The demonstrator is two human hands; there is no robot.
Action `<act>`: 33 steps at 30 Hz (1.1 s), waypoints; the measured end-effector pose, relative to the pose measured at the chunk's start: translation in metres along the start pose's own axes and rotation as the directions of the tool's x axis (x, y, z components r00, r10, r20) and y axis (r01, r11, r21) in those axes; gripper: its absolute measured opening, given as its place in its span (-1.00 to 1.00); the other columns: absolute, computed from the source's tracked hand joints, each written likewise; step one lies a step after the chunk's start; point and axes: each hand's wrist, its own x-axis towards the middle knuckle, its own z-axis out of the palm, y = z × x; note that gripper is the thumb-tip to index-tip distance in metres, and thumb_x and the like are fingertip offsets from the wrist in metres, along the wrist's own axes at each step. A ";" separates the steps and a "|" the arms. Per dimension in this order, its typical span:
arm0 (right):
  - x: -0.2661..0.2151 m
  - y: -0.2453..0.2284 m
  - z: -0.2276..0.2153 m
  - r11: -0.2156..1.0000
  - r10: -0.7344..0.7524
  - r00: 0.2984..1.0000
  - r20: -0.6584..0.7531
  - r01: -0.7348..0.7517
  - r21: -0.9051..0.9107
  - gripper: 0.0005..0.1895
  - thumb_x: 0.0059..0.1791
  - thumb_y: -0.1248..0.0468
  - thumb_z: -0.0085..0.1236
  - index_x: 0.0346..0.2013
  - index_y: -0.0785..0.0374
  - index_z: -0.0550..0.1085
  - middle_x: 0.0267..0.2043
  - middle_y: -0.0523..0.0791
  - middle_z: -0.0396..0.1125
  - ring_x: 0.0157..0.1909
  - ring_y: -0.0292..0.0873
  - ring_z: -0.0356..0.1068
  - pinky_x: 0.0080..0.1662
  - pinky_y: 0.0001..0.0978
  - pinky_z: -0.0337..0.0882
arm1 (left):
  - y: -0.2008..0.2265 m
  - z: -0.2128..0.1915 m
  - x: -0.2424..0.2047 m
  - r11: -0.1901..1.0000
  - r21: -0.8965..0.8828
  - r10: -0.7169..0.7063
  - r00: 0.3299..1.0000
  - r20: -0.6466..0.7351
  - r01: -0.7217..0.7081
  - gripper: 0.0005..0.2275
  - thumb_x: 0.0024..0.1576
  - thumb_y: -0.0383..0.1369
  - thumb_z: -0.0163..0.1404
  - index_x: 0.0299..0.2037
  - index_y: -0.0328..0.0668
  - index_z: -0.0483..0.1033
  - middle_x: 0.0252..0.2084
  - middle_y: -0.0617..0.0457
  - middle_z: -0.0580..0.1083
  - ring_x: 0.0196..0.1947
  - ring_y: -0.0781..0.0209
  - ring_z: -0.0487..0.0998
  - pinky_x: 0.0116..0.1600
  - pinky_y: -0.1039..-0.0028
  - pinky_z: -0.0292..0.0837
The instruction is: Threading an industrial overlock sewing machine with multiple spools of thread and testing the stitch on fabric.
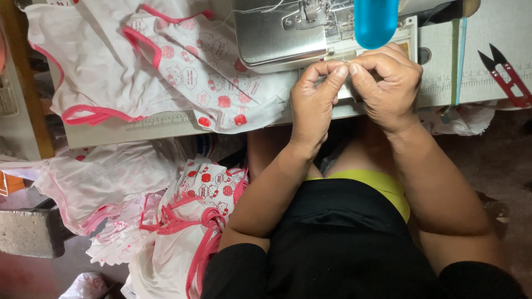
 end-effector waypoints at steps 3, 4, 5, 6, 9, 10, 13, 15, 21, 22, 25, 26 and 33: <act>0.002 -0.005 -0.002 0.999 -0.053 0.998 0.024 0.053 -0.011 -0.86 0.20 0.45 0.21 -0.22 0.46 0.61 -0.25 0.06 0.48 -0.20 0.02 0.35 -0.05 -0.14 0.30 | 0.000 0.001 0.000 1.000 0.023 -0.002 1.000 -0.030 0.003 -0.90 0.16 -0.28 0.14 -0.27 -0.06 0.58 -0.43 0.29 0.46 -0.54 0.49 0.26 -0.39 0.66 0.25; 0.002 -0.005 -0.003 0.999 -0.052 0.998 0.025 0.052 -0.011 -0.86 0.20 0.45 0.21 -0.22 0.46 0.61 -0.25 0.06 0.48 -0.20 0.02 0.35 -0.05 -0.14 0.30 | 0.000 0.001 0.000 1.000 0.023 -0.003 1.000 -0.030 0.004 -0.90 0.16 -0.28 0.14 -0.27 -0.06 0.58 -0.43 0.29 0.46 -0.54 0.49 0.26 -0.39 0.66 0.25; 0.003 -0.005 -0.004 0.997 -0.069 0.997 0.028 0.070 -0.030 -0.89 0.19 0.46 0.25 -0.22 0.46 0.62 -0.26 0.06 0.47 -0.21 0.03 0.35 -0.06 -0.14 0.31 | 0.001 0.001 -0.001 0.998 0.065 0.006 0.999 -0.038 -0.004 -0.91 0.16 -0.27 0.12 -0.28 -0.05 0.56 -0.40 0.30 0.48 -0.52 0.50 0.29 -0.37 0.66 0.28; 0.003 -0.005 -0.004 0.995 -0.087 0.996 0.031 0.089 -0.048 -0.91 0.17 0.47 0.28 -0.22 0.46 0.63 -0.27 0.06 0.47 -0.21 0.04 0.35 -0.07 -0.14 0.31 | 0.001 0.002 -0.001 0.994 0.108 0.018 0.999 -0.046 -0.013 -0.91 0.16 -0.27 0.11 -0.29 -0.04 0.54 -0.37 0.30 0.50 -0.50 0.50 0.32 -0.34 0.65 0.31; 0.003 -0.005 -0.003 0.985 -0.121 0.992 0.028 0.123 -0.118 -0.87 0.16 0.49 0.33 -0.28 0.43 0.60 -0.28 0.03 0.46 -0.20 0.02 0.34 -0.10 -0.18 0.31 | -0.001 -0.001 0.001 0.999 -0.031 -0.029 0.999 0.027 0.029 -0.92 0.16 -0.29 0.06 -0.31 -0.02 0.45 -0.57 0.26 0.26 -0.55 0.51 0.19 -0.37 0.67 0.15; 0.003 -0.004 -0.002 0.985 -0.120 0.992 0.027 0.122 -0.119 -0.87 0.16 0.49 0.33 -0.28 0.43 0.60 -0.28 0.03 0.46 -0.20 0.02 0.34 -0.10 -0.18 0.31 | 0.001 -0.003 0.001 0.999 -0.030 -0.029 0.999 0.028 0.030 -0.92 0.16 -0.29 0.06 -0.31 -0.02 0.45 -0.57 0.26 0.26 -0.55 0.51 0.19 -0.37 0.67 0.15; 0.004 -0.002 -0.002 0.984 -0.073 0.997 0.032 0.077 -0.159 -0.87 0.17 0.46 0.29 -0.28 0.36 0.59 -0.24 -0.02 0.48 -0.18 -0.01 0.30 -0.06 -0.18 0.29 | 0.006 -0.014 0.002 0.971 -0.172 -0.144 0.982 0.125 0.165 -0.93 0.17 -0.33 0.02 -0.33 -0.02 0.42 -0.62 0.23 0.25 -0.60 0.52 0.16 -0.48 0.69 -0.02; 0.004 0.001 -0.002 0.984 -0.070 0.997 0.041 0.076 -0.164 -0.87 0.18 0.45 0.25 -0.28 0.36 0.58 -0.22 -0.01 0.48 -0.14 0.02 0.33 -0.04 -0.14 0.30 | 0.007 -0.024 0.002 0.937 -0.222 -0.211 0.944 0.255 0.270 -0.93 0.26 -0.34 -0.02 -0.24 -0.08 0.46 -0.21 0.15 0.52 -0.55 0.57 0.29 -0.59 0.76 -0.04; 0.007 -0.008 0.000 0.996 -0.023 0.996 0.082 0.030 -0.088 -0.85 0.20 0.43 0.24 -0.28 0.37 0.57 -0.26 -0.02 0.48 -0.19 -0.05 0.36 0.00 -0.17 0.25 | 0.007 -0.029 -0.001 0.948 -0.200 -0.210 0.960 0.183 0.246 -0.94 0.25 -0.35 -0.01 -0.27 -0.02 0.41 -0.10 -0.05 0.59 -0.56 0.54 0.32 -0.56 0.76 -0.03; 0.007 -0.008 0.000 0.996 -0.025 0.996 0.085 0.032 -0.087 -0.85 0.20 0.43 0.24 -0.28 0.37 0.57 -0.26 -0.02 0.48 -0.19 -0.05 0.36 0.00 -0.17 0.25 | 0.008 -0.028 -0.002 0.948 -0.203 -0.209 0.961 0.180 0.244 -0.94 0.25 -0.35 -0.01 -0.27 -0.02 0.41 -0.10 -0.05 0.59 -0.56 0.54 0.32 -0.56 0.76 -0.03; 0.006 -0.007 0.000 0.993 -0.039 0.996 0.081 0.048 -0.111 -0.85 0.19 0.43 0.25 -0.28 0.34 0.58 -0.26 -0.02 0.49 -0.16 -0.04 0.41 0.02 -0.18 0.23 | 0.010 -0.026 -0.005 0.946 -0.220 -0.199 0.963 0.181 0.237 -0.94 0.25 -0.35 -0.01 -0.27 -0.02 0.41 -0.04 -0.05 0.57 -0.50 0.53 0.34 -0.53 0.78 0.01; 0.006 -0.007 0.000 0.991 -0.050 0.995 0.082 0.059 -0.122 -0.85 0.20 0.42 0.25 -0.27 0.36 0.59 -0.25 0.00 0.49 -0.17 -0.03 0.40 0.00 -0.17 0.24 | 0.010 -0.025 -0.005 0.940 -0.251 -0.197 0.967 0.159 0.232 -0.94 0.23 -0.34 0.00 -0.26 0.02 0.38 -0.01 -0.10 0.54 -0.51 0.50 0.36 -0.55 0.77 -0.01; 0.006 -0.010 -0.002 0.980 -0.091 0.992 0.090 0.105 -0.172 -0.84 0.19 0.49 0.30 -0.29 0.39 0.57 -0.24 0.03 0.46 -0.18 0.02 0.34 -0.06 -0.16 0.27 | -0.002 -0.020 -0.009 0.957 -0.206 -0.174 0.972 0.158 0.205 -0.70 0.18 -0.13 0.13 0.02 -0.04 0.45 -0.17 0.13 0.50 -0.53 0.55 0.32 -0.55 0.75 0.04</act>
